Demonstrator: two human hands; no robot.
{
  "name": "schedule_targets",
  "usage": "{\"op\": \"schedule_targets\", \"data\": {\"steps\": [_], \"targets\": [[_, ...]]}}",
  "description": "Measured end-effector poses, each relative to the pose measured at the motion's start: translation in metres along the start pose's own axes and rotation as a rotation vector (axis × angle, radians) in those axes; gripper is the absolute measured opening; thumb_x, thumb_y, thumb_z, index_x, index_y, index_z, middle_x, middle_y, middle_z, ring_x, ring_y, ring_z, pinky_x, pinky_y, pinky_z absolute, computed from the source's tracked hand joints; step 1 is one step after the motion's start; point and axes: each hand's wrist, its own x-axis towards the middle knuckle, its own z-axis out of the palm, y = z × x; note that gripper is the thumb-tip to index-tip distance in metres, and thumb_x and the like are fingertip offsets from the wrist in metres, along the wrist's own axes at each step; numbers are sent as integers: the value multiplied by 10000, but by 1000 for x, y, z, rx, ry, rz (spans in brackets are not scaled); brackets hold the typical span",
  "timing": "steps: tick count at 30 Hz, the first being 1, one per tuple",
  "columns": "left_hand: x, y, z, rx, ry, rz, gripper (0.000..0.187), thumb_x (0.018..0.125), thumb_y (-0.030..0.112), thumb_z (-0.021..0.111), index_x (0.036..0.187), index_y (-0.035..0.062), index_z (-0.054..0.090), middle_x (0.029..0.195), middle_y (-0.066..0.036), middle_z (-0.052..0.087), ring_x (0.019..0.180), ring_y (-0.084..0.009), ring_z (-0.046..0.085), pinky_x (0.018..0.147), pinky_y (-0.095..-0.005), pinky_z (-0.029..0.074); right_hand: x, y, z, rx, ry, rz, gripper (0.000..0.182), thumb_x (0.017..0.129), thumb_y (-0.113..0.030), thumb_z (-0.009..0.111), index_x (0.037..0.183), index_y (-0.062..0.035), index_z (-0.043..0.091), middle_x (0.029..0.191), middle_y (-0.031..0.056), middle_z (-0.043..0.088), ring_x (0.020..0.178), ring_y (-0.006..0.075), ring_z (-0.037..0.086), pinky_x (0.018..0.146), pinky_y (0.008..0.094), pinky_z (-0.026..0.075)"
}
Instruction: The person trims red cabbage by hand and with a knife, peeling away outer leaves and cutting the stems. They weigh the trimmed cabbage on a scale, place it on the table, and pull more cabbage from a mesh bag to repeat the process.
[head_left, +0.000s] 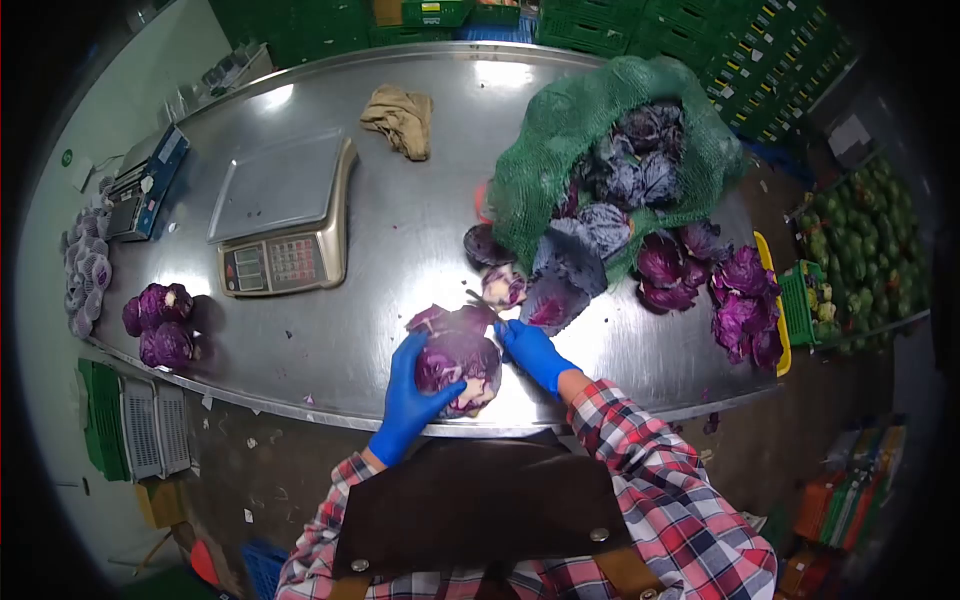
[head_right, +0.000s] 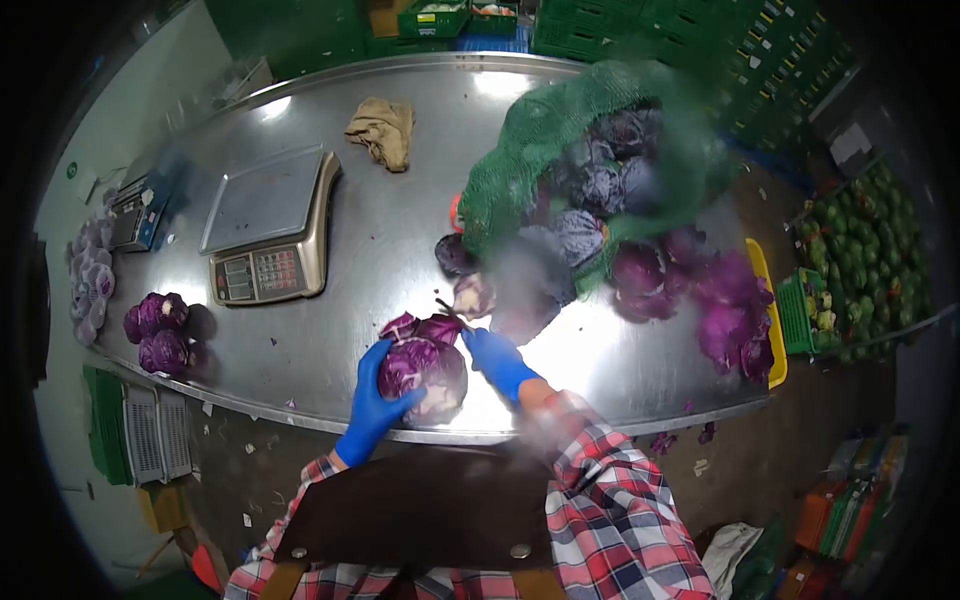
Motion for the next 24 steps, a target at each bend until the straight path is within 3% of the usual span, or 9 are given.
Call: {"op": "schedule_targets", "data": {"steps": [3,5,8,12,15,18,21,22,24], "targets": [[-9,3,-6,104,70,-184,828,634,323,807,1256,-20,381,1171,-173,424,1116,-289,456,927,-376,399,7,-5,9,215,-17,34,451,904,-455,423,1087,-53,517,815,104,611,595,156,575,517,309,449],[3,6,-21,257,-12,-315,809,639,363,794,1220,-41,402,1174,-192,420,1107,-314,457,925,-395,389,4,-25,-4,528,-189,110,448,904,-439,441,1152,-72,507,834,107,616,575,159,559,555,308,461],[10,16,-25,478,-77,-406,818,650,400,775,1212,-60,399,1199,-226,416,1119,-345,445,948,-411,365,-4,-24,3,417,24,-41,468,914,-420,442,1260,-105,456,852,102,623,631,172,571,631,303,470],[-2,-26,2,208,231,-284,874,660,393,764,1291,-45,347,1192,-250,455,1124,-351,437,954,-418,355,-50,-40,17,213,122,-125,536,929,-407,418,1381,-140,312,1035,136,615,921,250,604,822,340,446],[2,4,8,107,228,-308,902,654,387,769,1320,-30,325,1149,-237,481,1115,-335,442,950,-419,351,-59,-63,14,112,108,-28,529,930,-415,394,1371,-131,323,1113,194,576,985,337,583,880,383,423],[13,13,-1,166,54,-351,936,642,407,769,1333,-26,310,1130,-222,492,1089,-318,454,939,-413,354,-52,-58,18,80,136,-47,500,937,-412,357,1341,-117,366,1117,210,568,1001,367,563,883,408,420],[20,19,7,253,86,-384,944,623,428,770,1329,-15,329,1125,-213,500,1063,-317,463,925,-413,360,-44,-63,0,80,20,-9,509,935,-452,321,1270,-95,460,1097,226,573,1015,383,548,873,394,421],[21,20,10,284,88,-366,939,620,430,769,1327,-11,336,1119,-207,501,1053,-318,465,919,-414,362,-40,-61,1,75,58,-14,500,935,-445,320,1127,-44,548,1056,219,588,978,387,555,852,396,428],[22,19,16,350,93,-320,931,615,434,768,1324,-2,350,1107,-195,503,1033,-319,468,908,-416,366,-29,-45,8,56,24,31,486,936,-442,328,1053,-28,556,1001,217,598,951,376,563,851,402,423]]}}
